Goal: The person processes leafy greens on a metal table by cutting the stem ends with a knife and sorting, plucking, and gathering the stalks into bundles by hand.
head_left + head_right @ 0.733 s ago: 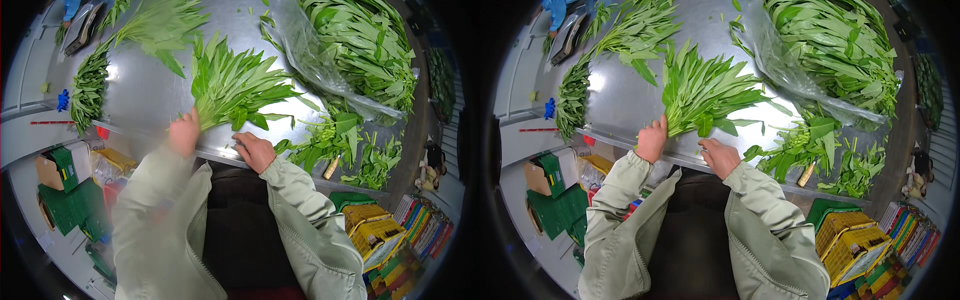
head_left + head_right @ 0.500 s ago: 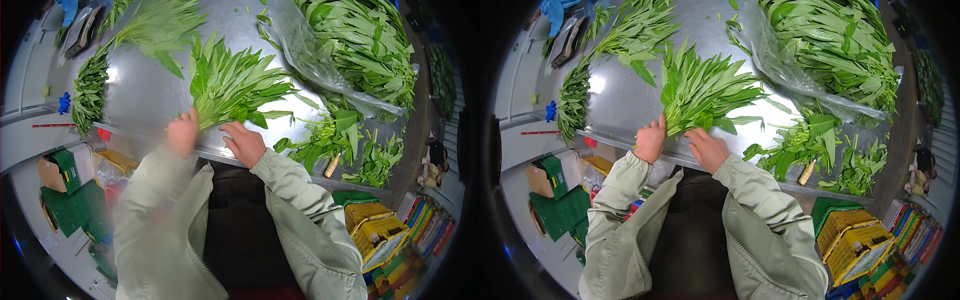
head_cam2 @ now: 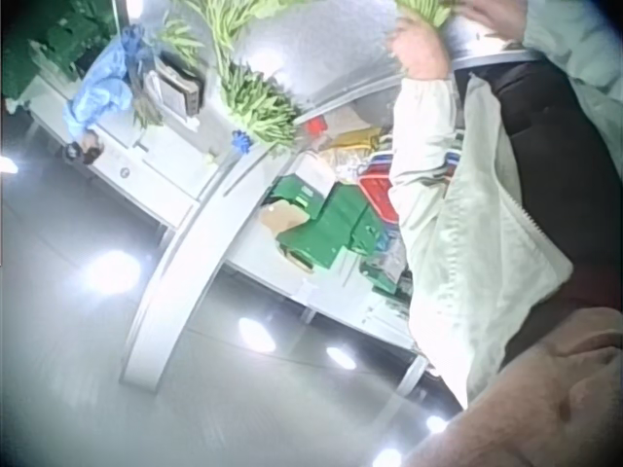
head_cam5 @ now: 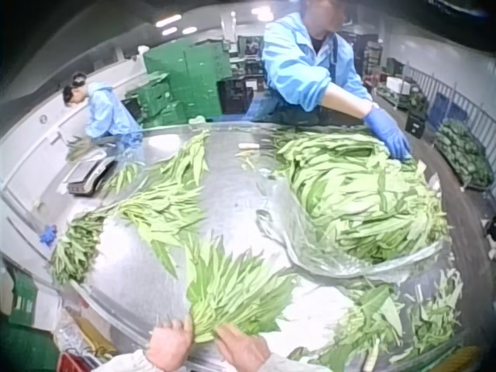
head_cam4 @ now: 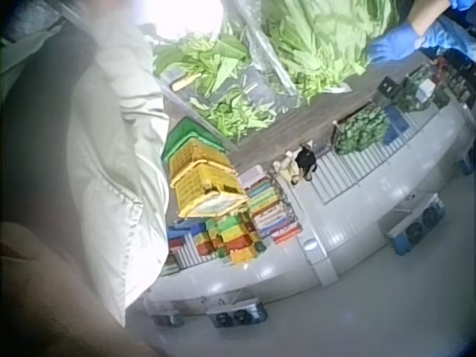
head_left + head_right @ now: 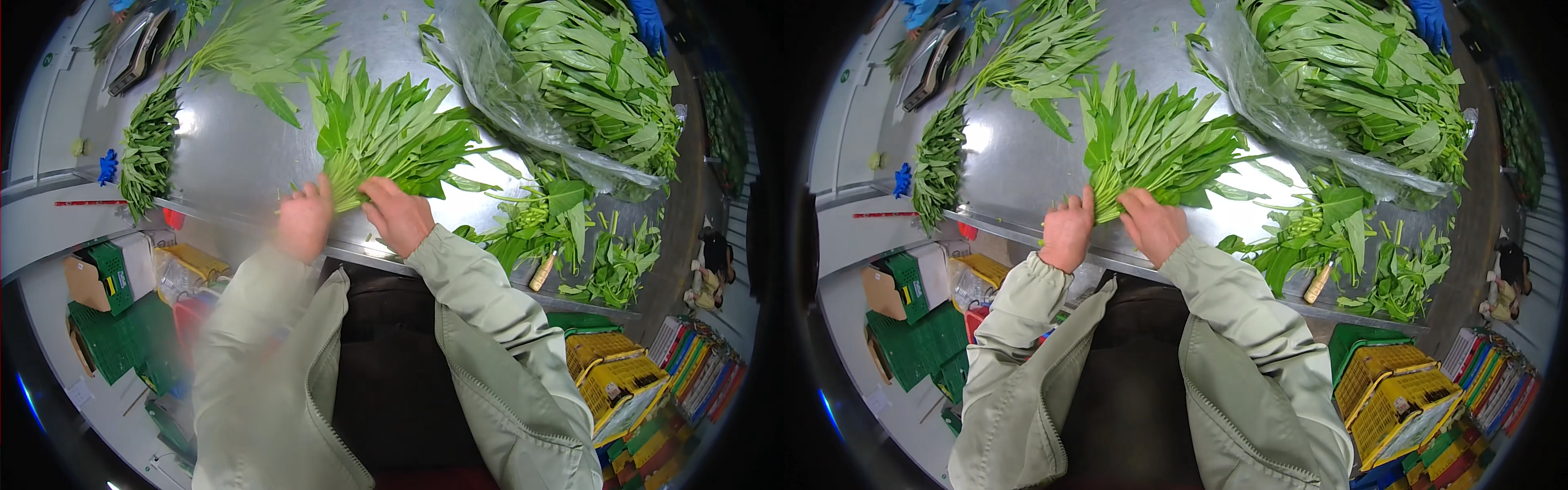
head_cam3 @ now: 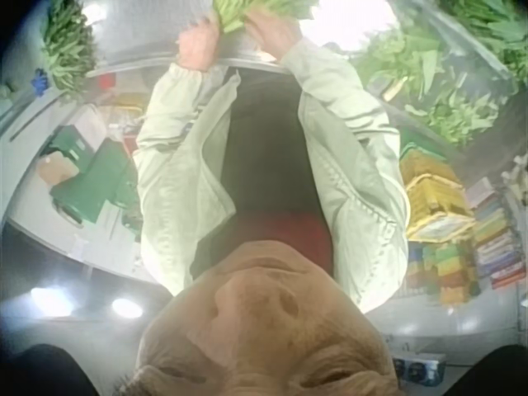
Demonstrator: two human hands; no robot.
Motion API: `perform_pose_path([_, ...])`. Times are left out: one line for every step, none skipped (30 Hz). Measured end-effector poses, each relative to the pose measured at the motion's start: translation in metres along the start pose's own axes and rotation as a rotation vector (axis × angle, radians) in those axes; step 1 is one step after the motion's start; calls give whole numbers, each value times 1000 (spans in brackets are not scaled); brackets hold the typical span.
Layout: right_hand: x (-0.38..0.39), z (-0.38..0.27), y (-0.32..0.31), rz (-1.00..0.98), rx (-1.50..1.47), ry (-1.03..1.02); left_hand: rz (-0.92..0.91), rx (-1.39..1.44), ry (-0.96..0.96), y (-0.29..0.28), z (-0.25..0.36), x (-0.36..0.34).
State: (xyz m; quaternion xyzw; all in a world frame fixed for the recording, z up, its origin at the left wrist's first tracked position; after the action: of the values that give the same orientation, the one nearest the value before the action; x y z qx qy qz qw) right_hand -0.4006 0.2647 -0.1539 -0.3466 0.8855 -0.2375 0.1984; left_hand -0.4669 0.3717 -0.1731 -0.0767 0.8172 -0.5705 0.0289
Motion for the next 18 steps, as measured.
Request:
perform_pose_path([-5, -4, -7, 60, -2, -6, 25, -22, 15, -2, 3, -1])
perform_pose_path([-10, -7, -6, 61, -2, -6, 51, -44, 30, -4, 6, -1])
perform_pose_path([-15, -11, -4, 73, 9, -13, 51, -45, 31, -4, 7, -1])
perform_pose_path([-21, -14, -3, 87, 23, -17, 60, -55, 33, -4, 9, -2])
perform_pose_path([-25, -13, 2, 92, 25, -14, 70, -66, 35, -5, 10, -4])
perform_pose_path([-28, -11, 13, 64, 91, -44, 73, -66, 41, -7, 12, -5])
perform_pose_path([-30, -9, 22, 38, 160, -74, 53, -75, 33, -6, 12, -6])
perform_pose_path([-31, -4, 25, 46, 163, -71, 33, -84, 26, -6, 12, -7])
perform_pose_path([-30, 0, 37, -33, 258, -112, 40, -84, 32, -6, 13, -7])
perform_pose_path([-30, 2, 47, -114, 352, -152, 42, -89, 36, -4, 15, -6])
perform_pose_path([-31, 4, 48, -109, 355, -150, 44, -93, 40, -2, 16, -4])
perform_pose_path([-31, 3, 48, -90, 338, -160, 49, -93, 45, -1, 17, -3])
perform_pose_path([-32, 2, 47, -71, 322, -173, 51, -91, 49, 0, 17, -3])
perform_pose_path([-33, 1, 48, -67, 325, -172, 52, -88, 54, 0, 17, -2])
perform_pose_path([-33, 4, 50, -78, 336, -147, 58, -88, 56, 0, 19, -2])
perform_pose_path([-33, 5, 52, -91, 343, -124, 45, -85, 49, 2, 18, -2])
perform_pose_path([-33, 6, 53, -87, 344, -126, 31, -81, 42, 3, 17, -1])
perform_pose_path([-33, 6, 50, -62, 285, -113, 34, -83, 42, 3, 18, -1])
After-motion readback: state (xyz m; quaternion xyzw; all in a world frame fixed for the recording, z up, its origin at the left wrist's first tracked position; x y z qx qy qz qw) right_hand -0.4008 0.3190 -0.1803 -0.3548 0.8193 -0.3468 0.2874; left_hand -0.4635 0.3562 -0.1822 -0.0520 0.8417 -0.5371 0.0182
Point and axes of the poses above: each hand's wrist, its own x-axis away from the middle knuckle, its own y-axis out of the palm, z = x × y, the point moved 10 cm from there along -x, towards the middle knuckle, and after that the axes turned 11 degrees about z, right-handed, at the moved point
